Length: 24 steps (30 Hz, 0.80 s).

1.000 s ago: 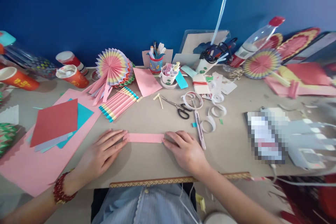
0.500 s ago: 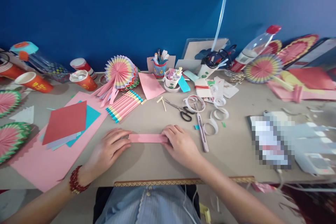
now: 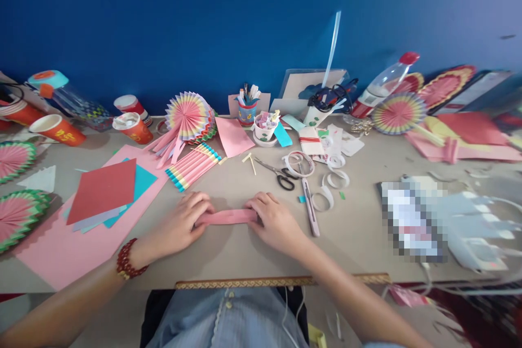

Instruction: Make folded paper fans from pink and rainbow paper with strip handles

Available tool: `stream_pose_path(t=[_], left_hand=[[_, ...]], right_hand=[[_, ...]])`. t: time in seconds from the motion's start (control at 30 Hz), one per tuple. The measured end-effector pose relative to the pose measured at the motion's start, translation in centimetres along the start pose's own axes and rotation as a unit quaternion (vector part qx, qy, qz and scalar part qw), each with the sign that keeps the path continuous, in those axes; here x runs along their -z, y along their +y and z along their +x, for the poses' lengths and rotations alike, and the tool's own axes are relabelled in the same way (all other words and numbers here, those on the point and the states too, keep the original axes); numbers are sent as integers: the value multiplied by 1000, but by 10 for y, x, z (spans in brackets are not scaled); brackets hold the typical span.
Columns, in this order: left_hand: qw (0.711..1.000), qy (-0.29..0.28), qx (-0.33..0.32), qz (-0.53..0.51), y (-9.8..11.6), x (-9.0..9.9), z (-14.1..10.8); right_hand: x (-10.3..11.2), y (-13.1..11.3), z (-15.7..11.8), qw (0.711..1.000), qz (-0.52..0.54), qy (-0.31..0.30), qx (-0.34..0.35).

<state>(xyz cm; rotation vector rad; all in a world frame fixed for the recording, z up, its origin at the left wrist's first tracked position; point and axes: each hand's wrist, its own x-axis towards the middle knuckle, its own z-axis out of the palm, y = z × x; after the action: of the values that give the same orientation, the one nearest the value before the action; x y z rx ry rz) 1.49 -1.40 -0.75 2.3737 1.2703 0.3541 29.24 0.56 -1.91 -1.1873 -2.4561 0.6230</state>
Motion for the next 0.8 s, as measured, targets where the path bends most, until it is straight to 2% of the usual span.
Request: stream_pose_path(t=[0.2,0.37,0.47,0.6,0.8], left_hand=[[999,35,1,-5,6,-2,0],[985,67,-88,133,5,-11,-11],[978,66,-108,166,5,-18,-23],[981,61,-109,146,6,-21,-33],[991,71,-61,94,4,-21,-33]], right_hand=[[2,-1,1,1000,19,17,16],[-3,2,-11,985,-79,70,139],[-8,2,-23,972,-138,81,173],[-12,1,-36,975,-133,73,160],[-12,-4,-36,985,-89,91,113]])
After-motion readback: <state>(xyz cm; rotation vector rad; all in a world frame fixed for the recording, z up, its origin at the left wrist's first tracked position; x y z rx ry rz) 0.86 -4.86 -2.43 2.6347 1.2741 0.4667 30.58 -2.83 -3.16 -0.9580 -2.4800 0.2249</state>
